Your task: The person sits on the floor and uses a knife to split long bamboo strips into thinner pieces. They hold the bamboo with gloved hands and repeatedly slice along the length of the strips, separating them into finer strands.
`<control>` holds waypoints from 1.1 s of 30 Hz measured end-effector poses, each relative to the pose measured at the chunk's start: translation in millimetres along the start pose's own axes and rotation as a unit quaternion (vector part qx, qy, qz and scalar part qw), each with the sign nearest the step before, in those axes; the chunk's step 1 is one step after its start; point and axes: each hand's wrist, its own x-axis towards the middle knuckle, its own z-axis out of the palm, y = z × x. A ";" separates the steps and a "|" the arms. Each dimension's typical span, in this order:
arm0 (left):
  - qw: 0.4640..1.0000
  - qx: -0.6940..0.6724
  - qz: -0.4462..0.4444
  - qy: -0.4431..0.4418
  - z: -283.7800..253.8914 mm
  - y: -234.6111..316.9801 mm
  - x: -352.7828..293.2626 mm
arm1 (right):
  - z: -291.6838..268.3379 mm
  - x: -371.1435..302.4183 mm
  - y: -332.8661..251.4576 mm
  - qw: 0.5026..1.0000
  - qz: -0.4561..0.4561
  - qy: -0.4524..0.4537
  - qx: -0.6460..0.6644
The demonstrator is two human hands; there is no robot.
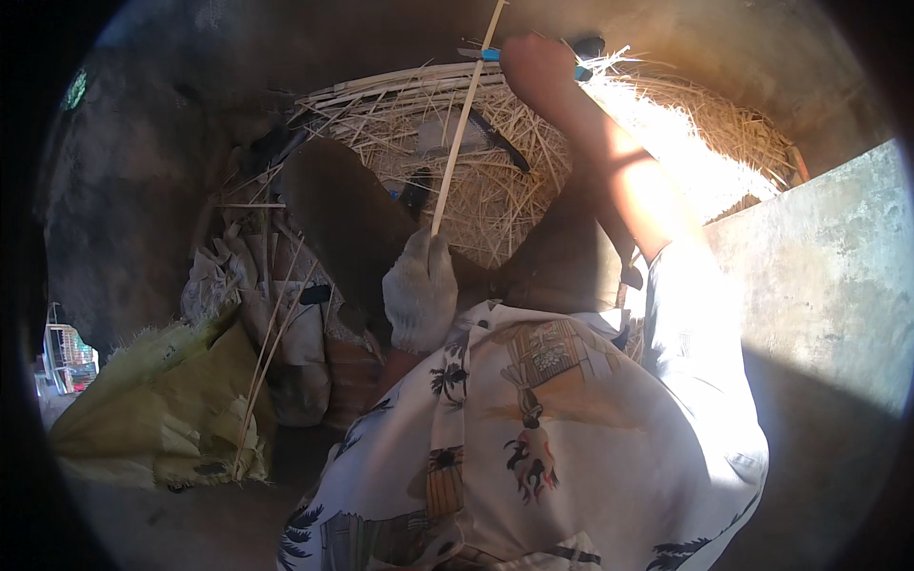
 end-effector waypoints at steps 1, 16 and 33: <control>0.999 0.030 0.038 0.004 1.8 -5.6 0.1 | 1.0 -3.4 -1.4 1.000 -0.016 -0.012 0.003; 0.996 0.066 0.002 0.053 9.7 -4.0 4.2 | -2.0 -96.0 -86.6 0.982 -0.129 -0.106 0.091; 0.995 -0.073 -0.054 -0.046 -8.1 -6.3 12.0 | 4.1 -99.2 -79.5 0.982 -0.125 -0.043 0.133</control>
